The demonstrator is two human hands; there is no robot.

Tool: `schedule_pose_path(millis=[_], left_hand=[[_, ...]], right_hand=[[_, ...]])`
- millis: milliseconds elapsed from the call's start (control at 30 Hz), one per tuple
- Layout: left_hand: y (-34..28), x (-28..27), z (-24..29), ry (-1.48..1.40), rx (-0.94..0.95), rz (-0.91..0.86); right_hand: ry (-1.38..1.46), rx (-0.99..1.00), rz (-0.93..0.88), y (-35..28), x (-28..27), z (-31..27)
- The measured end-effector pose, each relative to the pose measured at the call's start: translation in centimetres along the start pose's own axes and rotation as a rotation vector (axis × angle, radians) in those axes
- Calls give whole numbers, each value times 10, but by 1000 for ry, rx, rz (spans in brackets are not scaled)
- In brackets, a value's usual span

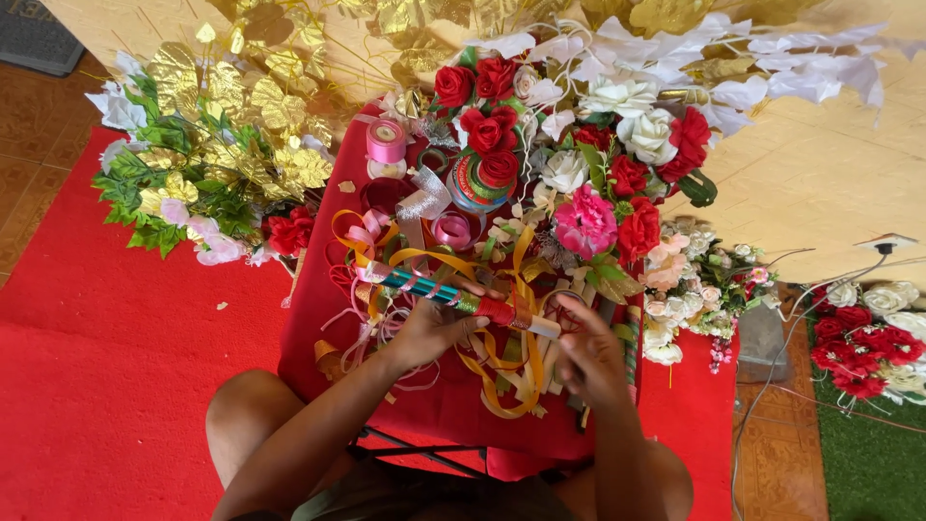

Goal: The person sits cross-legged on a red mat and wraps colorful ribbons around a cylindrical stick. They use both hands to spiral the ribbon tightly along the stick's length, adjusting the ribbon and stick as needed.

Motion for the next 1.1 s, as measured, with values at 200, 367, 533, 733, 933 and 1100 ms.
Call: schedule_pose_path(millis=[200, 367, 533, 733, 933, 1100], left_hand=[[-19, 2, -12, -199, -47, -46], [-52, 21, 4, -150, -57, -119], [-94, 29, 12, -152, -66, -140], [-133, 26, 21, 5, -46, -216], [-164, 13, 20, 47, -113, -209], [-180, -8, 11, 0, -225, -119]], right_hand=[[-543, -177, 140, -12, 6, -33], [-491, 265, -47, -32, -4, -2], [-125, 352, -322, -71, 38, -6], [-114, 473, -344, -100, 38, 34], [-166, 563, -355, -122, 36, 77], [-300, 517, -268, -123, 44, 95]])
Point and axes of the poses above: each hand's wrist, its own y-axis towards the middle knuckle, its own x-axis out of the palm, z = x × y, the point moved 4 cm from there along y, towards the middle knuckle, and after that the axes turned 8 degrees about z, right-handed, at the moved point
